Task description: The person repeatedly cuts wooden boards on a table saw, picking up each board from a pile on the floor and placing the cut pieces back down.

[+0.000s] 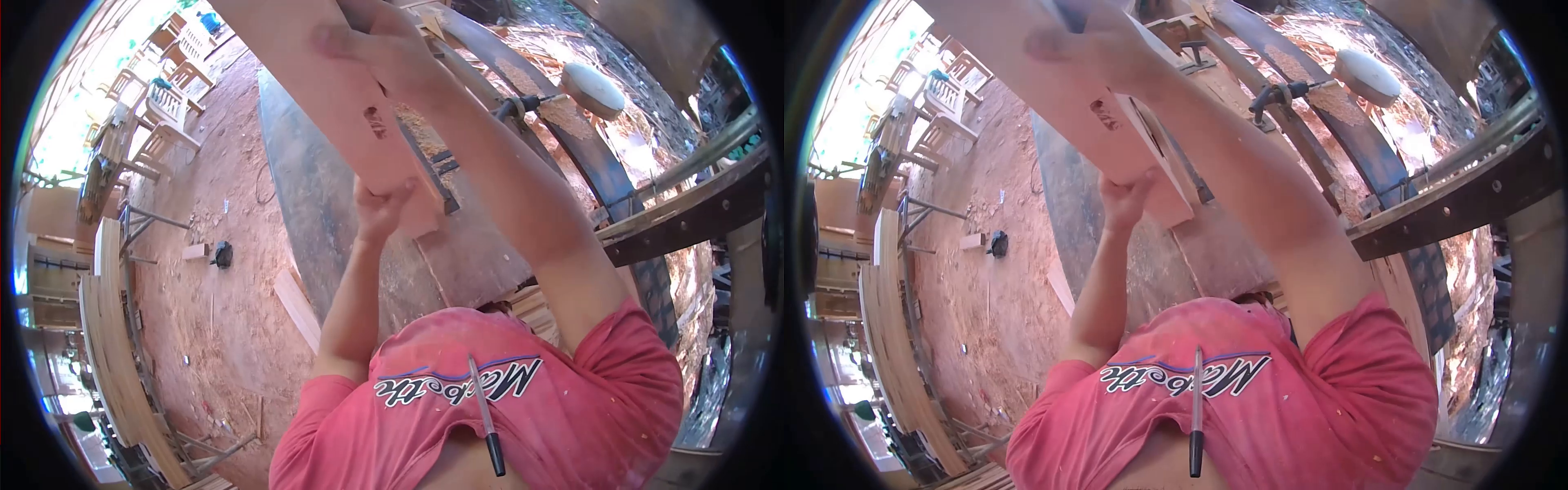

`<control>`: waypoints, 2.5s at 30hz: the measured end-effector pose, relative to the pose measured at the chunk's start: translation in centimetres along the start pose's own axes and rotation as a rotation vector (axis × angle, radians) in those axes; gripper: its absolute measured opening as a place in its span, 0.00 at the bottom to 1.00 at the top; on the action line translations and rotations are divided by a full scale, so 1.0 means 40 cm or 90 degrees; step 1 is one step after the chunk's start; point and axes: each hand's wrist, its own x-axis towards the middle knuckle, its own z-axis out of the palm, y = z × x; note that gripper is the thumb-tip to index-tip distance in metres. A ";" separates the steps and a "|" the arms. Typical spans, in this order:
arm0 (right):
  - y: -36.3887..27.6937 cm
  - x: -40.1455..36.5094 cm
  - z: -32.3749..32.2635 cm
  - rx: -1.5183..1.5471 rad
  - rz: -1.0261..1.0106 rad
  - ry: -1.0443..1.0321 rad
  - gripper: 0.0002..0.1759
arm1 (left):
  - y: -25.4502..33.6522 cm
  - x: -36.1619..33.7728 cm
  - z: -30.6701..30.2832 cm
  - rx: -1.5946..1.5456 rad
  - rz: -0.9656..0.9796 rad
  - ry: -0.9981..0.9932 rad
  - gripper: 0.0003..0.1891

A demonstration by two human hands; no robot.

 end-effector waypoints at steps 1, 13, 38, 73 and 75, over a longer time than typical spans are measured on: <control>0.006 0.005 -0.007 -0.020 -0.028 0.002 0.30 | -0.012 0.010 -0.017 -0.004 -0.004 -0.006 0.20; -0.067 0.004 0.017 -0.228 0.108 0.195 0.27 | -0.132 0.113 -0.015 0.081 0.056 0.046 0.18; 0.039 -0.041 -0.072 -0.309 0.078 0.287 0.23 | -0.248 0.097 0.029 0.073 -0.019 0.021 0.37; 0.156 0.065 -0.187 -0.191 -0.011 0.236 0.17 | -0.323 0.235 -0.001 0.096 0.040 0.051 0.32; 0.157 0.066 -0.191 -0.221 -0.010 0.247 0.17 | -0.303 0.234 0.017 0.012 0.005 0.059 0.32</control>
